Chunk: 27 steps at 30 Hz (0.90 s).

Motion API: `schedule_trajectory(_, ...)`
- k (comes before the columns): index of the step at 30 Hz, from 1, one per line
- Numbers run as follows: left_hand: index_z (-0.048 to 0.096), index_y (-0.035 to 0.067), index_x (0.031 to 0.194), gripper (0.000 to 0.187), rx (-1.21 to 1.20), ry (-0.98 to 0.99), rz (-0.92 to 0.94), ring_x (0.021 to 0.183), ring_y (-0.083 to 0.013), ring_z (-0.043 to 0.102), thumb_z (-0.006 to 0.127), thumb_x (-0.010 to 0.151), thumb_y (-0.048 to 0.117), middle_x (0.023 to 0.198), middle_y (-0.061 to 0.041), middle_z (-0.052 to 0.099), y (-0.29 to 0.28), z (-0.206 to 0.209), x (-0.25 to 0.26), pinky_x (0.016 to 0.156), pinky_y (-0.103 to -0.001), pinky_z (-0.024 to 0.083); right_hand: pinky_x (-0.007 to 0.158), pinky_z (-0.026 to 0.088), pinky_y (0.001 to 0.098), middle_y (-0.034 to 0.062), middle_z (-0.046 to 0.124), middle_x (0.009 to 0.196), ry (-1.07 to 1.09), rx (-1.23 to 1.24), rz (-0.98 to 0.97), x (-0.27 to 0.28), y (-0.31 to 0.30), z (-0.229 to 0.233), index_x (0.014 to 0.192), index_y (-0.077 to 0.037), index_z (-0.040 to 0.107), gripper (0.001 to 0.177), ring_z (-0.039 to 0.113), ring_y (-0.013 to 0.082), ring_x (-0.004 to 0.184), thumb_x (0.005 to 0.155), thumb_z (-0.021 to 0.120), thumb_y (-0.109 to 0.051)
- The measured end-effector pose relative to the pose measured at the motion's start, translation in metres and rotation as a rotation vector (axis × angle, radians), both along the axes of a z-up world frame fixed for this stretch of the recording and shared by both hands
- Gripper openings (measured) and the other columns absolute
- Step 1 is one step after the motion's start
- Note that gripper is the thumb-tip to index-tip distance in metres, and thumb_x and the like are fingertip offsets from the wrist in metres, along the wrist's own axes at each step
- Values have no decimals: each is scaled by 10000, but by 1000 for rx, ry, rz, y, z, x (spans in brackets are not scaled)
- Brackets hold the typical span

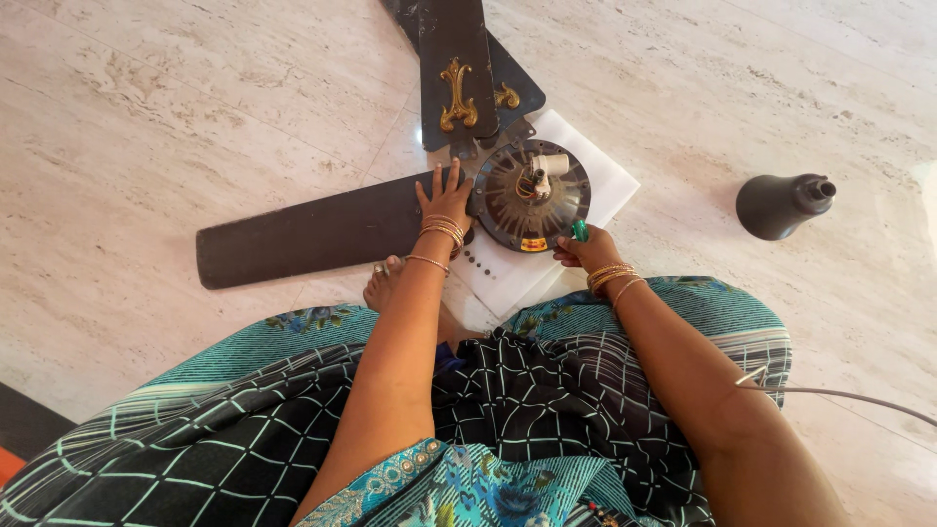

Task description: The person sits on the floor and uses a screwdriver to attach fan blades to the motor housing. They align each blade and tighten the screws to secure it in place.

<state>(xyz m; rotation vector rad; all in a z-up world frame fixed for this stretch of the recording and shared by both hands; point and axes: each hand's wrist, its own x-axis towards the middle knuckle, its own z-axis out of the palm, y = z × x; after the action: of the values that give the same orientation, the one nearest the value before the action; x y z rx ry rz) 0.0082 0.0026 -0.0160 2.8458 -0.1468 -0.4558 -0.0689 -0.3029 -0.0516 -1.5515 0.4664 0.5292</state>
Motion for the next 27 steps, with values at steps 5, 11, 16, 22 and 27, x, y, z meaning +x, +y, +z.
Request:
schedule_trajectory(5,525,269,1457,675,24,-39,-21,1591,-286,50,763,836,147,1730,33,60,3,5,5,1222,-684,38,650,625,314,180,755,944,1,8,-3,0,6,0,1146,72,614,285,760,237,784,942,713,-101)
schedule_trajectory(11,522,292,1461,688,36,-7,-15,1591,-274,35,770,833,164,1728,54,47,4,12,12,1221,-687,39,658,626,316,171,760,952,16,1,-12,2,10,1,1149,46,622,282,759,227,782,935,716,-113)
schedule_trajectory(16,500,352,1484,733,32,24,23,1592,-268,21,775,829,171,1721,67,46,3,20,11,1229,-679,30,673,628,314,160,763,970,33,20,-6,3,9,-2,1146,37,637,267,758,219,789,944,714,-120)
schedule_trajectory(22,520,289,1464,725,-2,-41,24,1583,-301,50,819,804,268,1726,-1,81,3,25,-4,1226,-670,59,672,626,330,147,760,978,64,-2,-6,10,5,-7,1168,-5,639,266,758,230,787,933,703,-114)
schedule_trajectory(27,682,147,1188,415,-247,-357,18,1300,-316,478,798,816,289,1325,-78,573,3,6,-38,1072,-554,366,662,628,334,136,755,1004,92,-35,42,14,3,-11,1210,-19,611,297,758,228,791,945,687,-131)
